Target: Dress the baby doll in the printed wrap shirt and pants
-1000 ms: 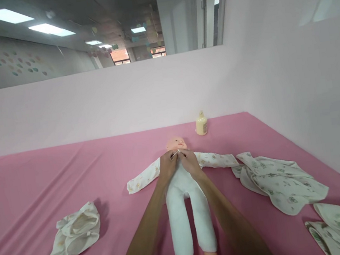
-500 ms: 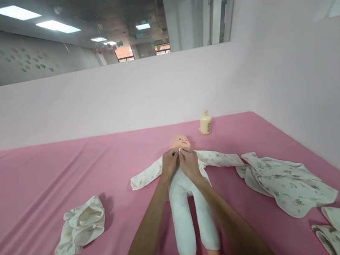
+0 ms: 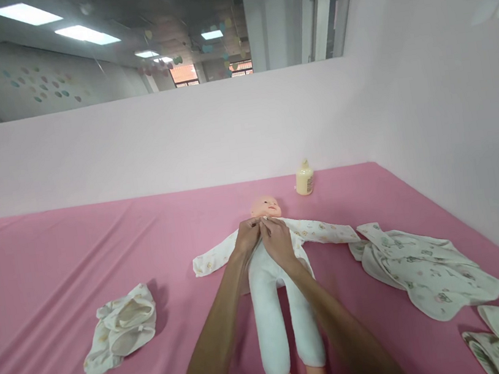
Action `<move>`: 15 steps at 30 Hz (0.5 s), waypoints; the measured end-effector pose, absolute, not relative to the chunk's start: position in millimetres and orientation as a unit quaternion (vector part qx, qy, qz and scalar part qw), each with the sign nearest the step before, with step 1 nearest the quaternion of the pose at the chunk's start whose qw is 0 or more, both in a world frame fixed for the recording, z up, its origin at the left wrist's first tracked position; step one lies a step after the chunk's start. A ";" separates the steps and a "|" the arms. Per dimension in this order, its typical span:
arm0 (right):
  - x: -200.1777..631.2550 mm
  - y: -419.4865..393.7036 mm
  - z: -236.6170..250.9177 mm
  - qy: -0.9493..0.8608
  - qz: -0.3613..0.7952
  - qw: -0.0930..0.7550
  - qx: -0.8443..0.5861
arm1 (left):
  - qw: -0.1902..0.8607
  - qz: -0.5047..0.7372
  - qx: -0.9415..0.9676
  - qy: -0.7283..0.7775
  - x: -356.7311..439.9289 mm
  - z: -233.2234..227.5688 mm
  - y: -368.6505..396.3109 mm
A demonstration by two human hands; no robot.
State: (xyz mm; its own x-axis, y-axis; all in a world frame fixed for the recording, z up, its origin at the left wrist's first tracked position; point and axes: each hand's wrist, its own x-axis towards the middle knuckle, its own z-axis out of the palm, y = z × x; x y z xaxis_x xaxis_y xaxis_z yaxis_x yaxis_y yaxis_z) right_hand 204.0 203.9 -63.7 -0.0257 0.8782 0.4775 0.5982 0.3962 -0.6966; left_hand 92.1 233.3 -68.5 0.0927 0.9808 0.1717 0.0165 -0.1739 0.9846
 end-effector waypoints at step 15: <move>202.8 202.3 -63.9 -0.723 0.136 0.412 -0.537 | 0.644 0.512 0.417 0.385 81.2 -60.1 230.9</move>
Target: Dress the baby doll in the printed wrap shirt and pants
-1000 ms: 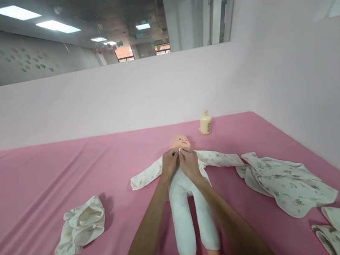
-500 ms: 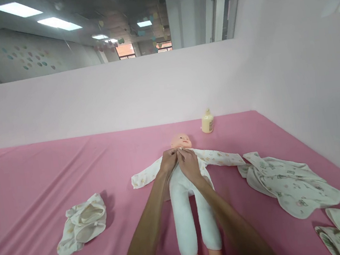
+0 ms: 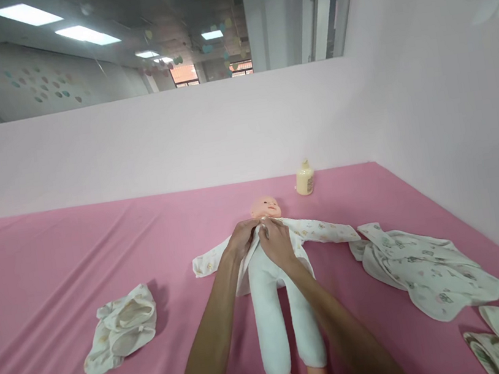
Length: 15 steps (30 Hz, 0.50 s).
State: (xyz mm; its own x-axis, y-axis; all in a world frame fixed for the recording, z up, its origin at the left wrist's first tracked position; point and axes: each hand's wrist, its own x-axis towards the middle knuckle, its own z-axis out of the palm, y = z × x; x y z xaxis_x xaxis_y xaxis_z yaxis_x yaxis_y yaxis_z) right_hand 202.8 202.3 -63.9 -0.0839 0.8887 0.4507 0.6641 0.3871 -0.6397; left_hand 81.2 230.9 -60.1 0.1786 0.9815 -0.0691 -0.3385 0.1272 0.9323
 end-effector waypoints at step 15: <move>204.2 197.3 -63.7 -0.709 0.153 0.369 -0.582 | 0.399 0.485 0.609 0.485 84.5 -67.1 235.5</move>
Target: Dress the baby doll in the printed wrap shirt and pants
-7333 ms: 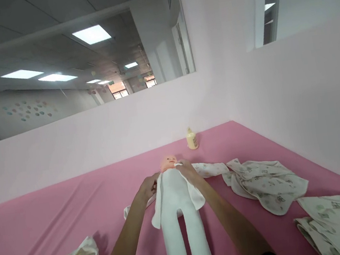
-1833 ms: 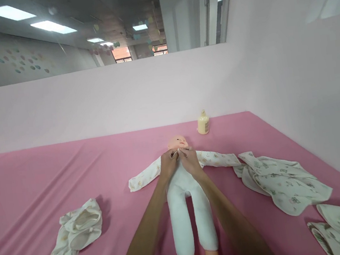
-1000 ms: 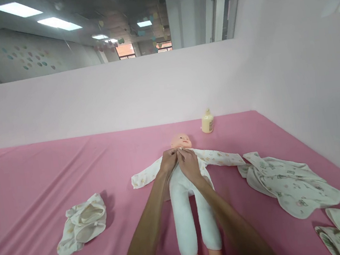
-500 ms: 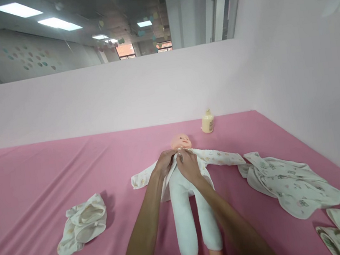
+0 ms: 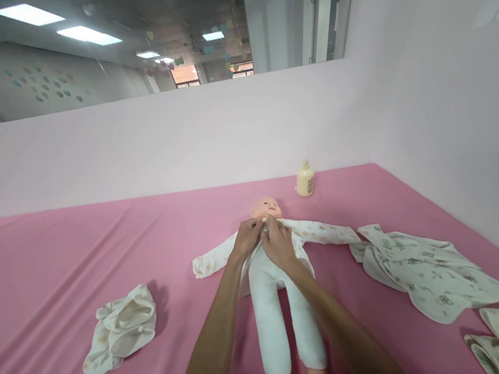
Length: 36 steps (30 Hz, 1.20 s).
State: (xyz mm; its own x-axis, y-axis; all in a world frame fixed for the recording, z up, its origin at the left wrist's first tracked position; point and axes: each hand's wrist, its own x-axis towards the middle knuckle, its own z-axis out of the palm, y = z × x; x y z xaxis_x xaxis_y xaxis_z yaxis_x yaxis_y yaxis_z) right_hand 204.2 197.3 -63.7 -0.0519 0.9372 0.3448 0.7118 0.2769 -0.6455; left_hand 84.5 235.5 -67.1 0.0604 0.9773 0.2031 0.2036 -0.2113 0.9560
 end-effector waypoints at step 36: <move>257.1 187.2 -30.7 -0.748 0.081 0.171 -0.636 | 0.231 0.247 0.667 0.664 57.0 -6.6 184.4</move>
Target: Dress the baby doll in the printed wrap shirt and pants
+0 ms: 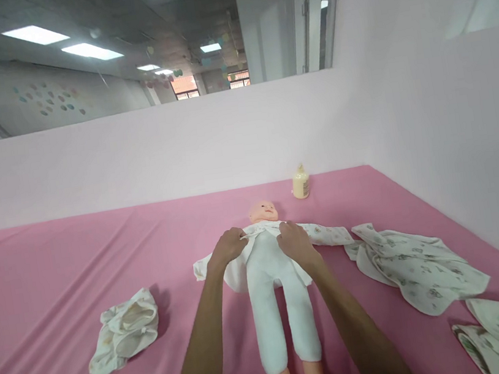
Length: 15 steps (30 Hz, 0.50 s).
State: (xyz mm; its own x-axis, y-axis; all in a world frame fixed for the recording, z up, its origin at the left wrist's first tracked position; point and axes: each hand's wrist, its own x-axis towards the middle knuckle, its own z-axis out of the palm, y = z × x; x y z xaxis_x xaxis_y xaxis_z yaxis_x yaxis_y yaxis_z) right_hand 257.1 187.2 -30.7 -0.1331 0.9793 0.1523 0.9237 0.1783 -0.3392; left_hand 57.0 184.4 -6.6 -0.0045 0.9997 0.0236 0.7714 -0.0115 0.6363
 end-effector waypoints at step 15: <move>279.3 190.2 -18.6 -0.747 0.198 0.225 -0.594 | 0.258 0.310 0.695 0.596 65.0 -2.0 187.0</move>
State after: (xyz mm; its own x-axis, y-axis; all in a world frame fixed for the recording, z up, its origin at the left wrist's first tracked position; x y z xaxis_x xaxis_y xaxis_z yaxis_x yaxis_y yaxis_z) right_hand 279.3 190.2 -18.6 -0.1938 0.9759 0.1005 0.7976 0.2164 -0.5630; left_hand 65.0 187.0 -2.0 0.0982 0.9875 0.1230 0.6679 -0.1570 0.7275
